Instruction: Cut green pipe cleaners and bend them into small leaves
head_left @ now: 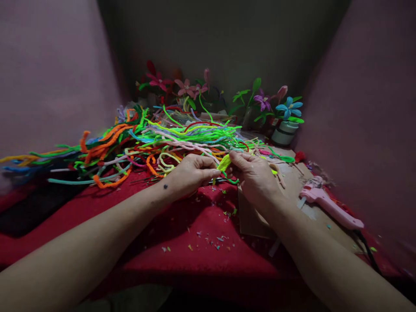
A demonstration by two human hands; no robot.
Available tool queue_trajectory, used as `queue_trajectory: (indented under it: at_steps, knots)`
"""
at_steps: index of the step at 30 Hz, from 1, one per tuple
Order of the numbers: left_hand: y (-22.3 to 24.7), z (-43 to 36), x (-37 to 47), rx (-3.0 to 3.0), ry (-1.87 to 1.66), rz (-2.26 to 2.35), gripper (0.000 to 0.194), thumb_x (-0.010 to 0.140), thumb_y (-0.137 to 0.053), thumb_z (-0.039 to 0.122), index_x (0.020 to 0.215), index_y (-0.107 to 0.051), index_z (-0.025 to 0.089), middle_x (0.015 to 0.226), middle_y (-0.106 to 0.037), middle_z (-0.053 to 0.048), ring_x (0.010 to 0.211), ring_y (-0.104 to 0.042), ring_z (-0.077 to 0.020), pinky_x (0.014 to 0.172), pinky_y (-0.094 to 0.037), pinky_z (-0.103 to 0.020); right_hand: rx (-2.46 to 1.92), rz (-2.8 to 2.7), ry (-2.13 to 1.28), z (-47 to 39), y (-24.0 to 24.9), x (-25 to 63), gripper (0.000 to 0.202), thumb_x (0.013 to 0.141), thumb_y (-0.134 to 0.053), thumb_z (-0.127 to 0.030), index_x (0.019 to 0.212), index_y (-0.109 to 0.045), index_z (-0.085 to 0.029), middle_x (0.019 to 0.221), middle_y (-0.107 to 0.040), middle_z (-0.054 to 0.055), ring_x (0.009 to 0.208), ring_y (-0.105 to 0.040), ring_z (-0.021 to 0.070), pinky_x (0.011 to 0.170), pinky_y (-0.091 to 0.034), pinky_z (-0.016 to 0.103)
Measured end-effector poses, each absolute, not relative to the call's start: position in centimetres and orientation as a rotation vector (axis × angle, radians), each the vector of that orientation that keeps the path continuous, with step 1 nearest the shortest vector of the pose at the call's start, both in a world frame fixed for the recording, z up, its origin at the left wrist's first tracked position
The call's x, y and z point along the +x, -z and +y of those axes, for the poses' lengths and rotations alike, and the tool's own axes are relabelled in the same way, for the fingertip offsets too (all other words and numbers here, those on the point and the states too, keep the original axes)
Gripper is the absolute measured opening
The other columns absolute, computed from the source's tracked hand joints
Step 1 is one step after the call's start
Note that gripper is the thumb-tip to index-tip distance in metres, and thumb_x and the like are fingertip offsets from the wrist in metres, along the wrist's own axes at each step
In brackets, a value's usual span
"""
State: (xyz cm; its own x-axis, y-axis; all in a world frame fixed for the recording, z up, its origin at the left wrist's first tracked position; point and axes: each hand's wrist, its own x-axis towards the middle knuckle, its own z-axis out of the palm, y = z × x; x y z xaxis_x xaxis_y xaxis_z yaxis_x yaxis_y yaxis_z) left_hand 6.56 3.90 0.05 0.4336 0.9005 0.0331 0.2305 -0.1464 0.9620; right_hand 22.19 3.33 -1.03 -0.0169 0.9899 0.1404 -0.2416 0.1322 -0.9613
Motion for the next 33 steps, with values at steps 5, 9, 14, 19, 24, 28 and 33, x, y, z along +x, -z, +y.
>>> queue_trajectory:
  at_steps: [5,9,14,19,24,28,33]
  knots:
    - [0.1,3.9,6.5,1.646,-0.759,0.969,0.019,0.072,-0.062,0.024,0.058,-0.054,0.014,0.049,-0.041,0.006,0.041,-0.030,-0.0027,0.039,-0.019,-0.017,-0.960,-1.159,-1.142,3.1,0.9,22.2,0.032,0.068,-0.069,-0.041,0.052,-0.055,-0.017,0.048,-0.050,-0.002,0.045,-0.041,0.0084,0.046,-0.030,0.025]
    - [0.1,3.7,6.6,1.576,-0.808,0.982,0.021,0.075,-0.059,0.023,0.057,-0.050,0.016,0.044,-0.040,0.007,0.036,-0.028,-0.0022,0.036,-0.017,-0.018,-0.861,-1.111,-1.238,3.4,1.2,22.0,0.028,0.067,-0.071,-0.040,0.057,-0.058,-0.017,0.052,-0.052,-0.003,0.048,-0.043,0.0086,0.049,-0.033,0.024]
    - [0.3,3.6,6.8,1.603,-0.889,0.984,0.026,0.077,-0.057,0.028,0.056,-0.048,0.016,0.044,-0.039,0.007,0.035,-0.029,-0.0023,0.036,-0.019,-0.018,-0.792,-1.201,-1.346,3.2,1.5,21.6,0.019,0.064,-0.074,-0.035,0.068,-0.067,-0.018,0.067,-0.061,-0.001,0.064,-0.052,0.0118,0.066,-0.041,0.026]
    - [-0.7,4.2,5.8,1.672,-0.865,1.047,0.018,0.072,-0.065,0.031,0.069,-0.061,0.013,0.048,-0.045,0.006,0.039,-0.034,-0.0028,0.038,-0.022,-0.016,-0.968,-1.298,-1.228,2.5,0.6,21.7,0.024,0.066,-0.073,-0.037,0.060,-0.065,-0.015,0.056,-0.055,-0.003,0.054,-0.043,0.0083,0.054,-0.032,0.024]
    - [-1.4,4.7,5.0,1.442,-0.940,0.880,0.023,0.069,-0.069,0.027,0.089,-0.067,0.015,0.051,-0.050,0.005,0.042,-0.040,-0.0032,0.041,-0.030,-0.015,-0.964,-1.458,-1.347,2.2,0.4,21.7,0.032,0.067,-0.071,-0.039,0.051,-0.057,-0.015,0.047,-0.046,-0.005,0.047,-0.035,0.0066,0.049,-0.024,0.025]
    - [-1.1,4.9,5.0,1.306,-0.824,0.759,0.020,0.065,-0.073,0.023,0.081,-0.068,0.012,0.065,-0.061,-0.001,0.054,-0.054,-0.0066,0.052,-0.042,-0.018,-0.895,-1.466,-1.471,2.2,0.5,21.8,0.029,0.065,-0.071,-0.036,0.050,-0.058,-0.015,0.047,-0.046,-0.004,0.046,-0.037,0.0068,0.050,-0.026,0.025]
    - [-1.4,4.8,4.8,1.457,-0.821,0.717,0.012,0.069,-0.070,0.022,0.072,-0.067,0.011,0.059,-0.057,0.001,0.049,-0.048,-0.0042,0.046,-0.036,-0.015,-0.828,-1.413,-1.610,2.2,0.4,21.8,0.022,0.063,-0.072,-0.034,0.054,-0.063,-0.016,0.049,-0.051,-0.003,0.046,-0.037,0.0070,0.049,-0.027,0.025]
